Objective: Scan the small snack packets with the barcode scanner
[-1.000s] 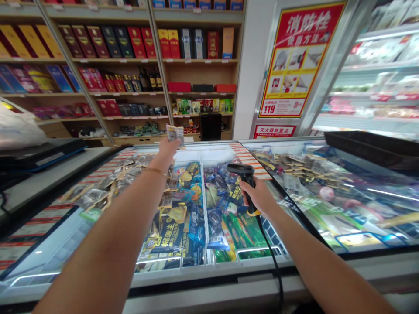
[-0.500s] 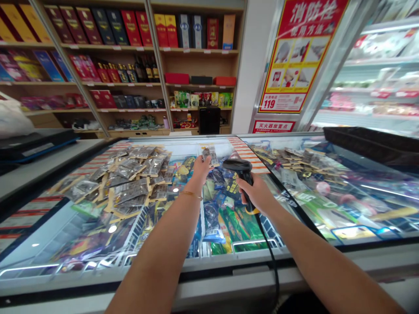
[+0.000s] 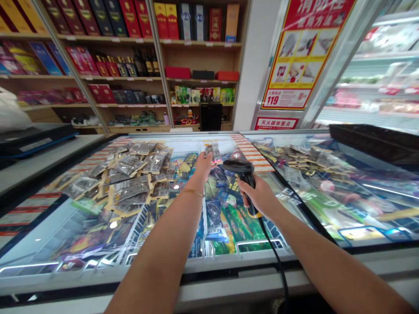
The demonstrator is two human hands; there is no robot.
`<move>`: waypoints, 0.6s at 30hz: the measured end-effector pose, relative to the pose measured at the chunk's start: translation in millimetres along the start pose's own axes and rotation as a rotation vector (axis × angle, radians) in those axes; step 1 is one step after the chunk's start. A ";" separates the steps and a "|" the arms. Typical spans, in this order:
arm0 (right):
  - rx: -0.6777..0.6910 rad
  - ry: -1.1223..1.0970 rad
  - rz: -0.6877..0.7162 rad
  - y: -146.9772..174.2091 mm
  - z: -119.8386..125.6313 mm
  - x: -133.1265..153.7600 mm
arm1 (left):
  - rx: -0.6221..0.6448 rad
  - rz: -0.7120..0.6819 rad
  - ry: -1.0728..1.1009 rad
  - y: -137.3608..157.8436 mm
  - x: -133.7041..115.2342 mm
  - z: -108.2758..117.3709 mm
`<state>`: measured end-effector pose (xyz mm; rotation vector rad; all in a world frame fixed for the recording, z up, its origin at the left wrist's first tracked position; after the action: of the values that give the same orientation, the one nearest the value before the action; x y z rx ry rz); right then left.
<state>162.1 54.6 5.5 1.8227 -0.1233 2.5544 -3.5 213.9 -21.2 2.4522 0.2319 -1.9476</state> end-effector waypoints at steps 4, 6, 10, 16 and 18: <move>0.001 -0.023 0.006 -0.2 -0.1 -0.7 | -0.002 0.012 0.036 -0.5 -0.5 0.8; 0.000 -0.038 0.010 0.0 -0.3 -0.1 | -0.008 0.022 0.045 -1.5 -0.1 1.2; -0.013 -0.061 -0.009 -0.5 -0.2 -0.2 | -0.013 0.035 0.054 -2.6 0.7 1.5; -0.028 -0.099 0.001 -7.7 2.9 -4.0 | -0.064 0.029 -0.001 -4.3 -0.1 5.1; -0.048 -0.117 0.000 -10.3 6.0 -3.0 | -0.108 0.004 -0.089 -4.6 -2.2 7.4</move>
<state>169.2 64.7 5.3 1.9542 -0.1834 2.4212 -11.7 217.5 -20.4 2.2921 0.3217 -1.9811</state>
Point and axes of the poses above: each hand's wrist, its own y-axis away from the middle knuckle, its own z-axis out of the back of the hand, x = y × z, the point moved 4 cm from there along -y, towards the middle knuckle, and after that the axes turned 3 degrees about -z, right-handed, at the moved point
